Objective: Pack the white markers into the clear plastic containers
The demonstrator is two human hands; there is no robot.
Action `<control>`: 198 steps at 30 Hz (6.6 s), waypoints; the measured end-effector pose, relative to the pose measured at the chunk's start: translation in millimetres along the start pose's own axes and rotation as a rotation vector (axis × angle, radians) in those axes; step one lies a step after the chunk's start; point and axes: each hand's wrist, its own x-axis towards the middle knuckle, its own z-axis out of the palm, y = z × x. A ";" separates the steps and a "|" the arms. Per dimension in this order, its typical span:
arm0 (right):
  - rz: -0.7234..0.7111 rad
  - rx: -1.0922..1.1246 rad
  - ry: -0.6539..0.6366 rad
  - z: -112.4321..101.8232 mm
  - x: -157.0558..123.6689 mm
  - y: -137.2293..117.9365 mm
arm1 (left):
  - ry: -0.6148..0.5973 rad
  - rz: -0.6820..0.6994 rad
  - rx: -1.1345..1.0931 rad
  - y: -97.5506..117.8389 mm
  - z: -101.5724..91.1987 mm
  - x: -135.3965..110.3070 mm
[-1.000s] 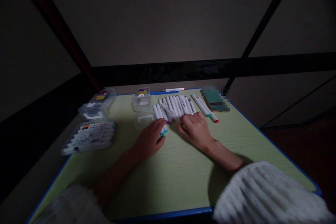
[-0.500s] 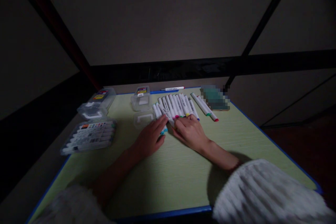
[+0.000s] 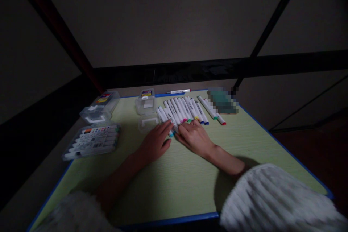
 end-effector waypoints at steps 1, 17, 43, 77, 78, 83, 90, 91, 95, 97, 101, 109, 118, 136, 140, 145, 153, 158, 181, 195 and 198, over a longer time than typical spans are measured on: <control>0.001 0.014 -0.009 0.3 -0.1 0.4 | -0.003 0.002 0.007 -0.3 0.4 -0.2; 0.273 0.034 0.047 0.7 -1.7 22.9 | -0.042 -0.008 0.033 1.8 -1.6 -0.7; 0.685 0.000 -0.050 19.0 -5.3 56.9 | -0.042 -0.006 0.028 2.4 -2.6 -1.0; 0.429 0.239 0.041 12.0 -4.6 26.2 | -0.059 -0.014 0.028 4.8 -4.4 1.2; 0.436 0.257 0.041 12.3 -4.7 25.9 | -0.056 -0.013 0.027 4.6 -4.3 1.3; 0.421 0.306 0.081 14.9 -5.9 25.8 | -0.052 -0.008 0.021 3.5 -4.2 0.9; 0.275 0.466 0.136 15.1 -5.3 28.7 | -0.056 -0.007 0.016 3.4 -4.2 0.2; 0.246 0.496 0.133 14.4 -4.8 28.9 | -0.056 -0.007 0.018 3.3 -4.3 0.2; 0.147 0.615 0.135 12.6 -3.5 30.1 | -0.055 -0.003 0.027 2.7 -4.2 0.2; 0.109 0.670 0.142 12.5 -3.4 30.9 | -0.057 0.000 0.031 2.5 -4.0 0.4; 0.072 0.732 0.157 13.9 -3.3 32.6 | -0.055 -0.001 0.018 3.0 -3.6 0.6; -0.024 0.782 0.037 16.4 -1.1 32.9 | -0.039 0.005 0.031 1.4 -1.7 -0.3; -0.017 0.812 0.056 19.1 -4.0 34.4 | -0.042 0.008 0.051 1.1 -0.1 -0.6; -0.115 0.713 0.104 16.2 -6.7 33.8 | -0.040 0.017 0.020 1.9 -2.2 0.3; -0.114 0.689 0.147 15.4 -7.2 34.6 | -0.033 0.015 0.019 0.4 -0.1 -0.3; -0.195 0.636 0.104 15.3 -7.4 34.1 | 0.027 0.009 0.026 -1.2 4.8 -1.0; -0.238 0.536 0.139 14.7 -6.9 34.6 | 0.098 0.001 0.081 -2.5 7.6 -2.0; -0.245 0.482 0.251 14.3 -7.8 35.2 | 0.096 -0.008 0.073 -2.5 7.5 -2.3; -0.206 0.531 0.058 23.9 -6.3 35.8 | 0.076 -0.014 0.058 -1.0 5.0 -1.5; -0.103 0.445 -0.057 23.3 -1.1 33.1 | 0.128 -0.026 0.127 0.2 4.1 -2.6; -0.099 0.451 -0.030 22.1 -1.8 34.2 | 0.132 -0.018 0.118 -0.1 3.7 -2.9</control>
